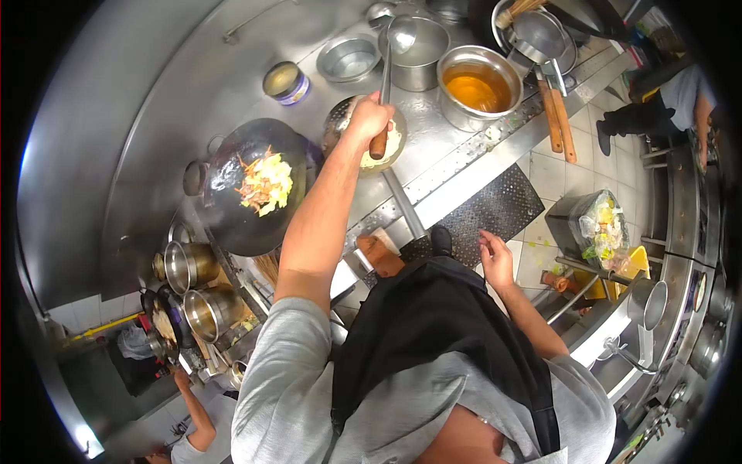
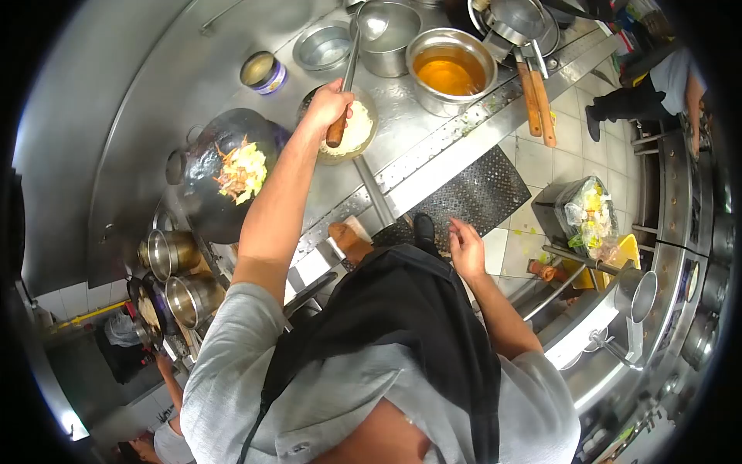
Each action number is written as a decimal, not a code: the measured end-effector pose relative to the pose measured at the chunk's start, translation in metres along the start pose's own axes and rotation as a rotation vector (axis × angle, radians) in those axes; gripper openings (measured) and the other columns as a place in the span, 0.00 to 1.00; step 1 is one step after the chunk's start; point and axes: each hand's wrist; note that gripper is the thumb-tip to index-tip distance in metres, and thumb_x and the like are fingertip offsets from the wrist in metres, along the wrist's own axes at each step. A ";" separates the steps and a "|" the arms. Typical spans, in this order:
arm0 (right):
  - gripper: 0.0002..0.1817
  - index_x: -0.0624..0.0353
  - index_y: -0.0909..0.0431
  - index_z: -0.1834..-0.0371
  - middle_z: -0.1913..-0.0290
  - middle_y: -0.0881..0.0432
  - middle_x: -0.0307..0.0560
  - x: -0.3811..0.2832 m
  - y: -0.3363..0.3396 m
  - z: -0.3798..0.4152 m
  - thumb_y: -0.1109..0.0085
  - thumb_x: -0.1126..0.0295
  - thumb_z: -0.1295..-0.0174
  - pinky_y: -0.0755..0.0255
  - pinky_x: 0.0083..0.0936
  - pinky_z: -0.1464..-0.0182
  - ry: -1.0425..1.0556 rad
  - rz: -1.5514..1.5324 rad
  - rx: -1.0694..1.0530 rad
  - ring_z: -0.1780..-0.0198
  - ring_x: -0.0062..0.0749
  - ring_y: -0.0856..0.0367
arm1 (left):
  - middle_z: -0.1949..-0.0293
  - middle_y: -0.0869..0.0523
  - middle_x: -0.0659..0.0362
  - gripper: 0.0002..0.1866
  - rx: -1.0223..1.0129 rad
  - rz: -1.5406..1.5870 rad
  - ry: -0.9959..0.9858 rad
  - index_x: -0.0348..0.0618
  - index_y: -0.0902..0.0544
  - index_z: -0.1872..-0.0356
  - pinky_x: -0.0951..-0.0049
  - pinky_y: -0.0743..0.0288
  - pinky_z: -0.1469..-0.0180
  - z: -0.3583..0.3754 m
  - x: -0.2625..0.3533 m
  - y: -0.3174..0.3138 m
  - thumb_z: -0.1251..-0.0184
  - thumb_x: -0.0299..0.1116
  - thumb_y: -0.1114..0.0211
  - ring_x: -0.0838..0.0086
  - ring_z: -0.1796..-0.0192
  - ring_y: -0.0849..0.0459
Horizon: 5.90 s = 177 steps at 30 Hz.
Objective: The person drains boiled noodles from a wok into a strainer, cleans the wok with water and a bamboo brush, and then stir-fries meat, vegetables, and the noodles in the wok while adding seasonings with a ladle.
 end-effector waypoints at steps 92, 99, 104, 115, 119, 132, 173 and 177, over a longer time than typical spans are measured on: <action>0.16 0.68 0.24 0.54 0.73 0.19 0.47 -0.274 -0.321 -0.069 0.35 0.67 0.39 0.25 0.32 0.73 0.058 0.234 -0.579 0.78 0.30 0.20 | 0.47 0.12 0.43 0.36 0.691 0.055 0.221 0.45 0.32 0.22 0.69 0.22 0.44 0.432 -0.301 0.279 0.32 0.30 0.34 0.64 0.53 0.12; 0.19 0.67 0.23 0.51 0.68 0.15 0.58 -0.278 -0.324 -0.095 0.35 0.65 0.39 0.21 0.40 0.64 0.153 0.403 -0.511 0.69 0.45 0.13 | 0.62 0.13 0.48 0.37 0.685 0.049 0.267 0.46 0.32 0.22 0.68 0.21 0.51 0.433 -0.306 0.279 0.34 0.32 0.33 0.67 0.63 0.17; 0.21 0.62 0.24 0.45 0.59 0.13 0.66 -0.301 -0.310 -0.085 0.35 0.66 0.40 0.22 0.51 0.50 0.281 0.570 -0.391 0.56 0.64 0.13 | 0.53 0.13 0.42 0.35 0.711 -0.100 0.212 0.46 0.31 0.23 0.60 0.21 0.47 0.439 -0.286 0.276 0.33 0.30 0.34 0.51 0.54 0.13; 0.28 0.60 0.31 0.35 0.58 0.13 0.66 -0.312 -0.294 -0.064 0.36 0.72 0.39 0.20 0.48 0.52 0.507 0.462 -0.291 0.59 0.59 0.11 | 0.37 0.19 0.38 0.35 0.698 -0.226 -0.065 0.45 0.32 0.23 0.54 0.24 0.38 0.401 -0.248 0.277 0.34 0.25 0.37 0.44 0.41 0.17; 0.24 0.61 0.30 0.37 0.64 0.15 0.51 -0.311 -0.267 -0.059 0.38 0.73 0.37 0.23 0.29 0.74 0.179 0.142 -0.274 0.75 0.27 0.17 | 0.39 0.18 0.37 0.34 0.745 -0.216 0.005 0.42 0.31 0.25 0.54 0.22 0.39 0.431 -0.264 0.270 0.35 0.25 0.36 0.44 0.40 0.18; 0.20 0.63 0.28 0.38 0.67 0.23 0.41 -0.106 -0.158 -0.102 0.43 0.72 0.32 0.27 0.20 0.71 -0.552 -0.762 -0.652 0.72 0.23 0.26 | 0.64 0.15 0.60 0.37 0.729 0.496 0.031 0.38 0.39 0.20 0.75 0.27 0.74 0.441 -0.249 0.170 0.30 0.21 0.39 0.80 0.78 0.22; 0.34 0.70 0.31 0.35 0.65 0.17 0.51 -0.302 -0.246 0.277 0.30 0.68 0.42 0.17 0.31 0.58 -0.143 -0.058 -1.909 0.65 0.36 0.16 | 0.58 0.13 0.53 0.16 2.079 -0.059 0.914 0.49 0.12 0.47 0.55 0.20 0.50 0.933 -0.592 -0.008 0.36 0.31 0.28 0.55 0.53 0.14; 0.33 0.70 0.31 0.35 0.65 0.17 0.53 -0.313 -0.262 0.308 0.31 0.68 0.43 0.18 0.30 0.58 -0.149 0.022 -1.925 0.66 0.37 0.15 | 0.60 0.12 0.57 0.12 2.145 -0.397 0.930 0.50 0.10 0.50 0.54 0.23 0.53 0.937 -0.609 -0.001 0.34 0.33 0.29 0.57 0.55 0.15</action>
Point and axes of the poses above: each hand's wrist, its own z-axis away from the middle knuckle, its own y-axis out of the back of the hand, x = y × z
